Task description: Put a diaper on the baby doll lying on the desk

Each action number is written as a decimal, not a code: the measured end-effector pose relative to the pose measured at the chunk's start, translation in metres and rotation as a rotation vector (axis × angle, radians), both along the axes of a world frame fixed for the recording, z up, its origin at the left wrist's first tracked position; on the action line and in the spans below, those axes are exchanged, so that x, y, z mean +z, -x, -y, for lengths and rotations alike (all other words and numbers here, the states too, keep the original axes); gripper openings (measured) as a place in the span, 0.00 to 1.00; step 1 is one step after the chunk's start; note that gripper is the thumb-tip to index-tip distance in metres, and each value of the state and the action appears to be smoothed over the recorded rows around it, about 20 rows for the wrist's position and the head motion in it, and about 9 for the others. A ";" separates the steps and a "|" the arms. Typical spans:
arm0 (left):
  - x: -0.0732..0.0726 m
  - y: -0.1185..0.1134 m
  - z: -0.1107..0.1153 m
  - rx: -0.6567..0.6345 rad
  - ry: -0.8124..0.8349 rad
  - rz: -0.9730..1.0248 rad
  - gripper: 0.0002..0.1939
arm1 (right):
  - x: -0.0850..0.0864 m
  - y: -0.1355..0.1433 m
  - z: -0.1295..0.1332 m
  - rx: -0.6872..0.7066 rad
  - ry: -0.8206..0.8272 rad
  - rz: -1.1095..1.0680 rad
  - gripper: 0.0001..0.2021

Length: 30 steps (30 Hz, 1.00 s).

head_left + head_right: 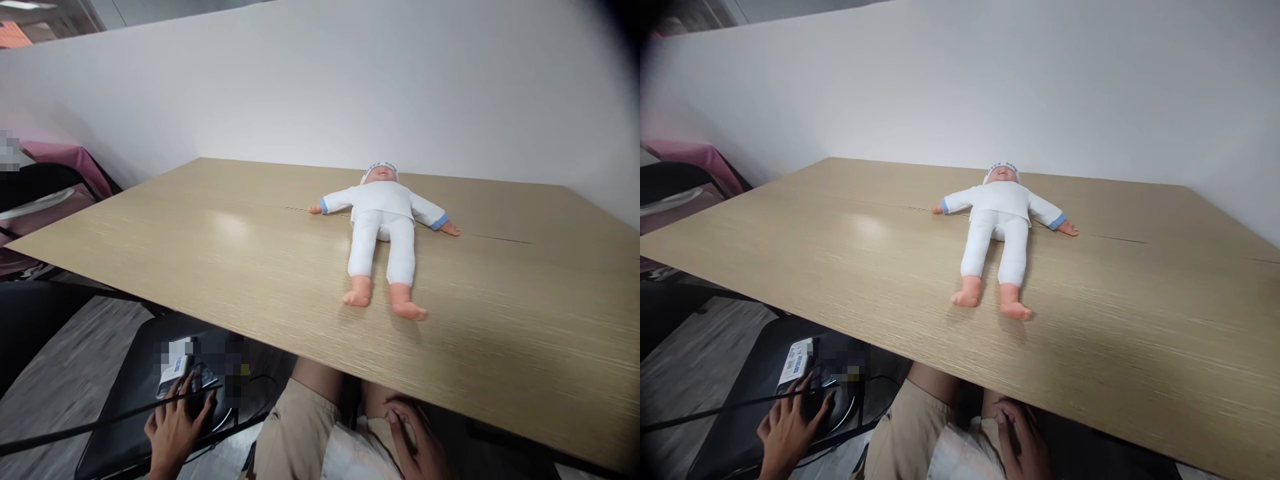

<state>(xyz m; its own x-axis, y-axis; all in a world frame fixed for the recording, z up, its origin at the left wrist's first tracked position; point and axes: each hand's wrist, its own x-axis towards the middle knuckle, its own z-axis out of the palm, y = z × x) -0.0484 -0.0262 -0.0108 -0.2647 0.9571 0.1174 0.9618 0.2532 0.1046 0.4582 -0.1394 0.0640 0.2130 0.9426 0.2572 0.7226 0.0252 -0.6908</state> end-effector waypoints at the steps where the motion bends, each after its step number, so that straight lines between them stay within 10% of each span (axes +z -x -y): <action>1: 0.001 0.000 -0.001 0.000 0.007 0.002 0.39 | 0.000 0.000 0.000 -0.001 -0.010 0.002 0.12; 30: -0.015 0.017 -0.001 -0.108 -0.019 -0.014 0.34 | -0.001 0.000 0.001 0.002 -0.008 -0.005 0.10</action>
